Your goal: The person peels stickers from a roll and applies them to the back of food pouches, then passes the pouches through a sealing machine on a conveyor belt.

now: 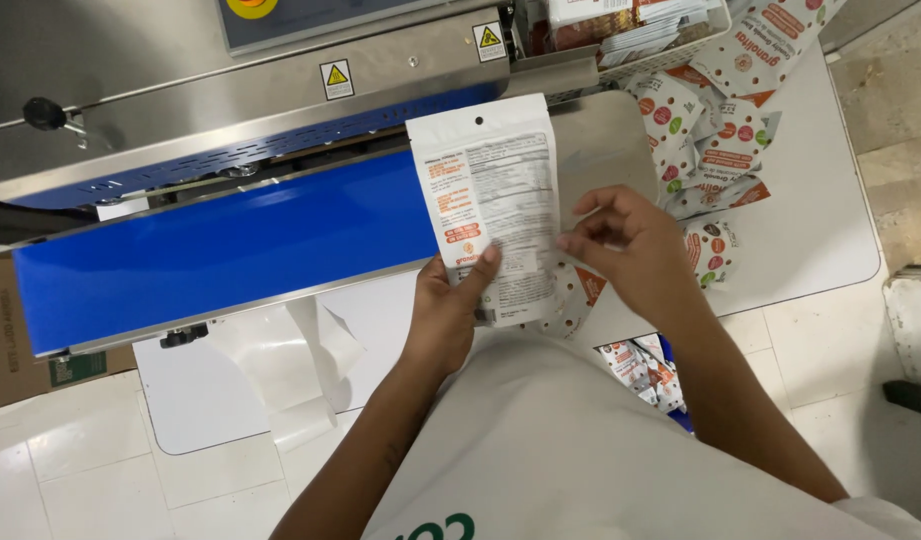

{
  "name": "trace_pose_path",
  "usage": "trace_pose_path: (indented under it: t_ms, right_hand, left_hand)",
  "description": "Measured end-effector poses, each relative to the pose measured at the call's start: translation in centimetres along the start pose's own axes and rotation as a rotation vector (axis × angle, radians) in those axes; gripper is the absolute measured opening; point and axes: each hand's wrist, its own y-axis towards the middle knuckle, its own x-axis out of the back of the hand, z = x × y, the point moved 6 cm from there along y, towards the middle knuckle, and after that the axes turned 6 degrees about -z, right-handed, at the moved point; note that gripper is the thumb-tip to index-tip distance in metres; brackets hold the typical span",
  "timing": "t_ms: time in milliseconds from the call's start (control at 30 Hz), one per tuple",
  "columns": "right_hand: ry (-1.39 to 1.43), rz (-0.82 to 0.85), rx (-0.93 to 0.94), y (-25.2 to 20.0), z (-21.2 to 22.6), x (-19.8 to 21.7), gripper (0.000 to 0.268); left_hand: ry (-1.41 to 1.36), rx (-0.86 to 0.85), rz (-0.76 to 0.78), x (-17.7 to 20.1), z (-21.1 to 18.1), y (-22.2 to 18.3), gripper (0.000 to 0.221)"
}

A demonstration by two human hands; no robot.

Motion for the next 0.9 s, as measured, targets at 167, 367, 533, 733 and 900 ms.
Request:
trace_pose_path:
  t_ms: [167,367,533,733,900]
  right_hand:
    - [0.158,0.044,-0.026,-0.8,2.1,-0.8,0.073]
    - [0.367,0.149,-0.037,-1.1,-0.1,-3.6,0.101]
    - [0.465,0.184,-0.048,-1.0,-0.3,-3.1,0.082]
    - [0.498,0.193,-0.115,-0.6,-0.7,-2.5,0.063]
    - [0.465,0.196,-0.060,-0.9,0.2,-3.0,0.070]
  left_hand:
    - [-0.065,-0.057,0.004,-0.5,-1.0,0.1,0.029]
    - [0.065,-0.122,0.111,-1.2,-1.0,-0.3,0.041]
    - [-0.016,-0.095,0.110,-0.9,-0.7,0.1,0.027]
    - [-0.103,-0.071,0.134,-1.5,-1.8,-0.9,0.024]
    - [-0.033,-0.132,0.144,-1.5,-1.5,-0.8,0.033]
